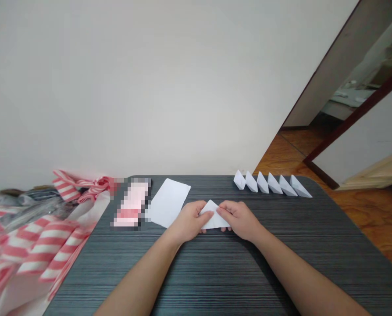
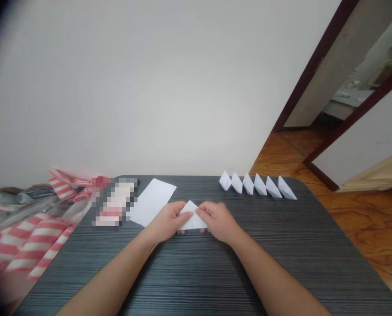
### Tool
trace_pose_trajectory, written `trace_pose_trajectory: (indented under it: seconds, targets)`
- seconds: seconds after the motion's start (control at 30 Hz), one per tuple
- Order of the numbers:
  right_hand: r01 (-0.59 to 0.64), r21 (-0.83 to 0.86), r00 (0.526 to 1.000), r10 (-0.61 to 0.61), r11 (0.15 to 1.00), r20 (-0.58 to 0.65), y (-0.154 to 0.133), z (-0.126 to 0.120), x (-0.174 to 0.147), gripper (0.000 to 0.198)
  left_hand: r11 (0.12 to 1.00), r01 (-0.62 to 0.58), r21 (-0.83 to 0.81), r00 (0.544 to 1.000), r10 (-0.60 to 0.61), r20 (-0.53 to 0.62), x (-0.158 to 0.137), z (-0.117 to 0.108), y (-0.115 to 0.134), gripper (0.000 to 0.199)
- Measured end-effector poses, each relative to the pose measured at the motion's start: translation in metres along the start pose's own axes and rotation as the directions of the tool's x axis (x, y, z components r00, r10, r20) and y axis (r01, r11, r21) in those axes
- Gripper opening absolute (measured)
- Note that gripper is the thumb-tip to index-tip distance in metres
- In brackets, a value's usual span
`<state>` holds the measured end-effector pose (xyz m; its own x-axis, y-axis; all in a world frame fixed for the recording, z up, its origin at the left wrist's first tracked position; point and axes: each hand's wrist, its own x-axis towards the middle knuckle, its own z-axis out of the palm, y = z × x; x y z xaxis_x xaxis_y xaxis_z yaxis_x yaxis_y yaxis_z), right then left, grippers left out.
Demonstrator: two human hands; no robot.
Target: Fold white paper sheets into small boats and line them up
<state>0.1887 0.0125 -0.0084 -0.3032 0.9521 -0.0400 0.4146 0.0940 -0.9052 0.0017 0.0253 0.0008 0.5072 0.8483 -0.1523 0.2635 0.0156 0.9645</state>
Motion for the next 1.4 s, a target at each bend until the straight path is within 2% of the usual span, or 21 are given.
trace_pose_trajectory:
  seconds: [0.2, 0.37, 0.53, 0.73, 1.4]
  targets:
    - [-0.039, 0.062, 0.999, 0.039, 0.997, -0.013, 0.003, 0.001, 0.001, 0.026, 1.000, 0.013, 0.020, 1.000, -0.013, 0.024, -0.002, -0.001, 0.004, 0.023]
    - [-0.055, 0.102, 0.998, 0.053, 0.993, 0.023, 0.004, 0.002, 0.002, 0.026, 1.000, 0.003, 0.002, 1.000, -0.003, 0.018, -0.002, -0.002, 0.007, 0.020]
    - [-0.036, 0.166, 0.998, 0.027, 0.986, 0.052, 0.003, 0.002, 0.002, 0.028, 1.000, 0.008, -0.030, 1.000, -0.007, 0.020, -0.001, -0.005, 0.000, 0.024]
    - [-0.051, 0.268, 0.999, 0.050, 0.962, 0.009, 0.002, 0.001, 0.004, 0.029, 0.994, 0.004, -0.108, 1.000, -0.003, 0.011, 0.000, -0.011, -0.005, 0.030]
    - [-0.042, 0.306, 0.998, 0.056, 0.951, -0.038, 0.008, 0.001, 0.007, 0.031, 0.971, -0.041, -0.235, 0.998, 0.029, -0.053, 0.001, -0.016, -0.012, 0.036]
